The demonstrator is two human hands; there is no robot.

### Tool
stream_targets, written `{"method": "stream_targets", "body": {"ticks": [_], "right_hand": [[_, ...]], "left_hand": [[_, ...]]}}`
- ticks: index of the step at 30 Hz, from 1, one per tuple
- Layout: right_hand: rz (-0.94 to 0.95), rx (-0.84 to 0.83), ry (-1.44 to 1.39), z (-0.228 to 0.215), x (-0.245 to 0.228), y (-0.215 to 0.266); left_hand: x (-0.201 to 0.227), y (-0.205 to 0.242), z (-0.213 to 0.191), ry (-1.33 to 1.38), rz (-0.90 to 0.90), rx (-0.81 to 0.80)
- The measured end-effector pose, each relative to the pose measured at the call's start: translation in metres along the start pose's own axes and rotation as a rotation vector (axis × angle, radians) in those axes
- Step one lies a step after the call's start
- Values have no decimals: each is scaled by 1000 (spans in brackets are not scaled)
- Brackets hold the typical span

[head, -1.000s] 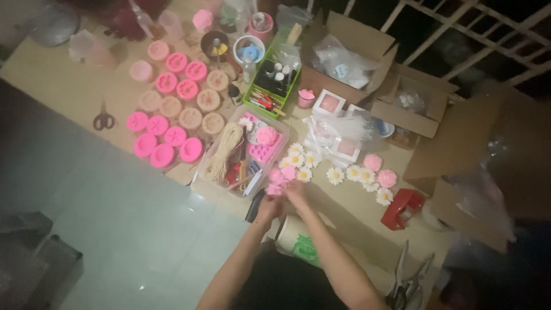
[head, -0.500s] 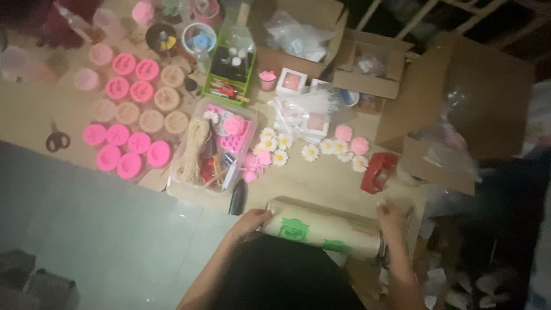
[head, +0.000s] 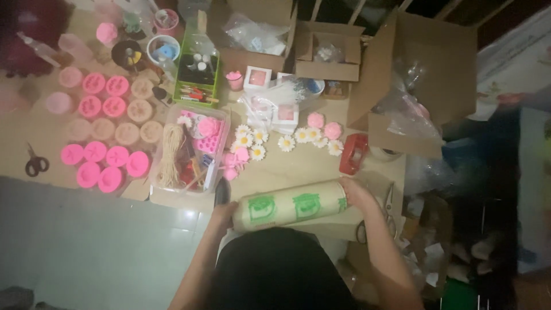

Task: The person is preparing and assembling small decorative artificial flowers.

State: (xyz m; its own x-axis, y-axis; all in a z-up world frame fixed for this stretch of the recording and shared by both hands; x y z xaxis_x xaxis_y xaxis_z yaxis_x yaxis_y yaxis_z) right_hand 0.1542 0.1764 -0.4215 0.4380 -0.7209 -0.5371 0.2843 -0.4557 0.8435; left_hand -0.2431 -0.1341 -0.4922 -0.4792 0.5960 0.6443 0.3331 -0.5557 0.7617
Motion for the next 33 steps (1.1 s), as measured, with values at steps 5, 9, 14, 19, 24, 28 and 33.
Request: {"method": "stream_targets", "body": {"ticks": [5, 9, 14, 19, 24, 28, 33], "right_hand": [[12, -46, -79, -50, 48, -56], [64, 41, -93, -73, 52, -23], [36, 275, -3, -75, 44, 25], [-227, 550, 743, -18, -32, 90], [-753, 216, 789, 110, -62, 73], [-829, 160, 934, 165, -61, 58], [-726, 308, 722, 171, -58, 57]], "left_hand": [[45, 4, 24, -56, 1, 77], [79, 17, 64, 59, -23, -12], [65, -20, 73, -5, 30, -49], [64, -39, 75, -38, 50, -68], [66, -39, 78, 29, 7, -63], [71, -41, 82, 41, 17, -70], [67, -52, 82, -11, 33, -60]]}}
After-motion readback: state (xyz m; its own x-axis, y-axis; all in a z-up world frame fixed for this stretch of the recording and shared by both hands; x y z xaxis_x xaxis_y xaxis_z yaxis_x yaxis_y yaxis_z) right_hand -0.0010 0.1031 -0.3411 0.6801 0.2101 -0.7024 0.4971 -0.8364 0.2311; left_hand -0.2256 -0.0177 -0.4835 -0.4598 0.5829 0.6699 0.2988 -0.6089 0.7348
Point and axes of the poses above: each hand's wrist, its own y-axis away from the middle knuckle, its own z-axis out of the palm, x = y × z, the point moved 8 cm from there along -y, towards the middle knuckle, and after that the axes turned 1 degree about z, right-handed, at the moved point
